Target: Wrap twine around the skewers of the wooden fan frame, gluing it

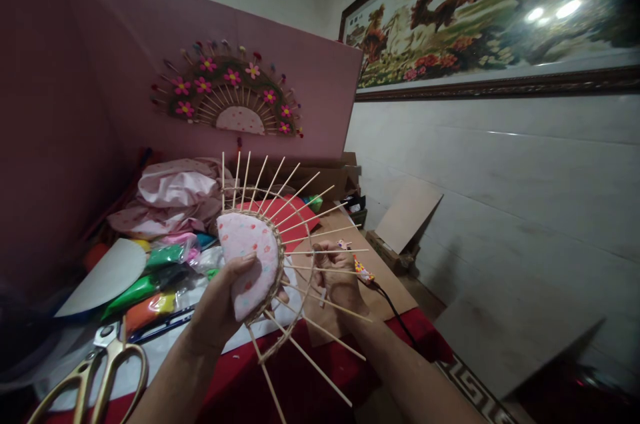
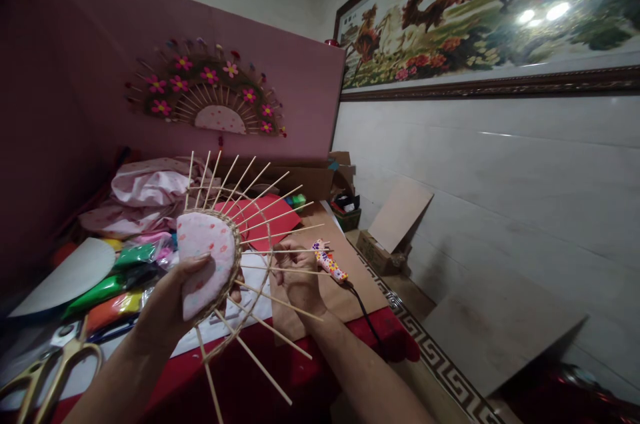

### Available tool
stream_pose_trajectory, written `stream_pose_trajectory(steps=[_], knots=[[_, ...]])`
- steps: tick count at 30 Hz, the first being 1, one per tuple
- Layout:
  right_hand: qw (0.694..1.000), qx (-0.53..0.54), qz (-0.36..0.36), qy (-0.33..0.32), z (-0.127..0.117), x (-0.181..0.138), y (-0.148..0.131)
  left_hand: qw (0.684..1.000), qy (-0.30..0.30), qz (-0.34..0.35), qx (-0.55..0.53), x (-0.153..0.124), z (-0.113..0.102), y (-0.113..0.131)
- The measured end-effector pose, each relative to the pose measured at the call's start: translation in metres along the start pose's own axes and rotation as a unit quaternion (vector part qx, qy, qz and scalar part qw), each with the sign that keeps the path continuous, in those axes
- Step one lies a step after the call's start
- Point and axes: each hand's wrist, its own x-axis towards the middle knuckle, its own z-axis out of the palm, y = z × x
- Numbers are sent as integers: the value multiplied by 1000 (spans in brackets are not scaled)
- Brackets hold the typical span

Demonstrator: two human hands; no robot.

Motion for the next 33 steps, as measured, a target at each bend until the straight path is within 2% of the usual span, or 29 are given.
stream_pose_trajectory(steps=[9, 16, 19, 24, 33], knots=[[1000, -13, 1, -9, 4, -2, -11, 1000, 9, 2, -4, 0, 2, 0], [998, -50, -25, -30, 0, 6, -26, 1000, 9, 2, -6, -3, 2, 4], [989, -113, -79, -55, -8, 14, -29, 1000, -9, 11, 13, -3, -1, 6], [947, -242, -189, -91, -26, 33, -32, 999, -16, 12, 41, -5, -3, 10], [933, -243, -263, 31, -51, 56, -33, 998, 17, 8, 57, -6, -4, 17]])
